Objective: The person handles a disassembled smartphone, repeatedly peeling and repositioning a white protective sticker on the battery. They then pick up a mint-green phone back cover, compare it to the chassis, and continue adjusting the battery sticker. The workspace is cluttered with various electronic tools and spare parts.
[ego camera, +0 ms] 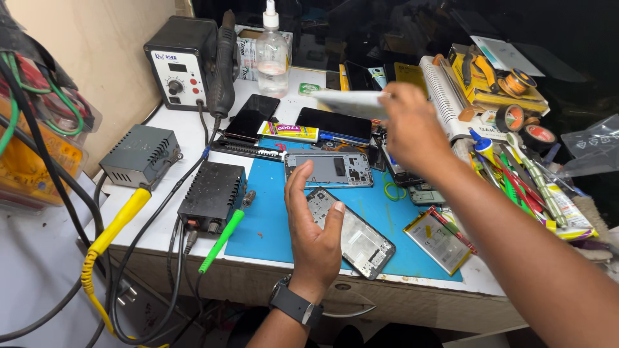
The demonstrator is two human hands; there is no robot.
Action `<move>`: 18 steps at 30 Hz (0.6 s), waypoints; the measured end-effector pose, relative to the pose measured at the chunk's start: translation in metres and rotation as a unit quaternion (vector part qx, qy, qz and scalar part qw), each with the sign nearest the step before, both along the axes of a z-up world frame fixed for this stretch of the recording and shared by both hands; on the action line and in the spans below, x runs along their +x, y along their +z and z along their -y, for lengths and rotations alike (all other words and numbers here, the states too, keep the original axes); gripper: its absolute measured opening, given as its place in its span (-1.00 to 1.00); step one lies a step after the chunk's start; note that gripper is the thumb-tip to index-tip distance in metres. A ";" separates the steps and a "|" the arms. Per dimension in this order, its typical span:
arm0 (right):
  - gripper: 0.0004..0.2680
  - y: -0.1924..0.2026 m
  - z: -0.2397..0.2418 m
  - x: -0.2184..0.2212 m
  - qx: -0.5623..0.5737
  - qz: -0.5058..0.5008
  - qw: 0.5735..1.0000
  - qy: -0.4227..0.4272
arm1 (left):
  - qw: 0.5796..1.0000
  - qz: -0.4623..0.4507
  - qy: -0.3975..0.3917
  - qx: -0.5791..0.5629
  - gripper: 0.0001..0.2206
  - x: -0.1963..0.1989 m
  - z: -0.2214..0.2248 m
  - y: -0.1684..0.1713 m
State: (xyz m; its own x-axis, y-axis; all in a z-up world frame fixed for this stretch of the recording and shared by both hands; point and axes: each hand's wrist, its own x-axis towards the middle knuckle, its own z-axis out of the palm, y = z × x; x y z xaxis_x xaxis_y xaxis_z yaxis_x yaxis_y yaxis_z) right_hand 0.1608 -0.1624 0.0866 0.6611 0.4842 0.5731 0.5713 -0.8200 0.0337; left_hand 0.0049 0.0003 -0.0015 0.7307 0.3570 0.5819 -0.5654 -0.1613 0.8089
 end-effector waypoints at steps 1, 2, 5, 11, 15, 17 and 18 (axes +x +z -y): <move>-0.71 0.009 0.004 -0.002 0.032 0.007 0.999 0.020 | 1.000 0.002 0.006 0.006 -0.43 0.001 0.000 0.000; -0.71 0.016 0.008 -0.005 0.063 0.013 0.997 0.040 | 1.000 0.002 0.011 0.013 -0.43 0.001 0.000 -0.001; -0.73 0.037 0.019 -0.018 0.094 0.081 0.989 0.080 | 1.000 0.002 0.006 0.011 -0.43 -0.001 0.001 -0.005; -0.71 0.045 0.040 -0.068 0.408 -0.038 0.905 0.113 | 1.000 0.005 -0.004 0.007 -0.41 -0.002 0.002 -0.003; -0.69 0.005 0.043 -0.100 0.662 -0.176 0.702 0.192 | 0.992 0.030 -0.116 -0.026 -0.28 -0.007 0.003 0.014; -0.68 -0.021 0.035 -0.113 0.711 -0.230 0.635 0.196 | 0.955 0.058 -0.261 -0.126 -0.24 -0.006 0.010 0.029; -0.68 -0.035 0.027 -0.121 0.729 -0.263 0.601 0.196 | 0.925 0.067 -0.330 -0.176 -0.22 -0.004 0.016 0.035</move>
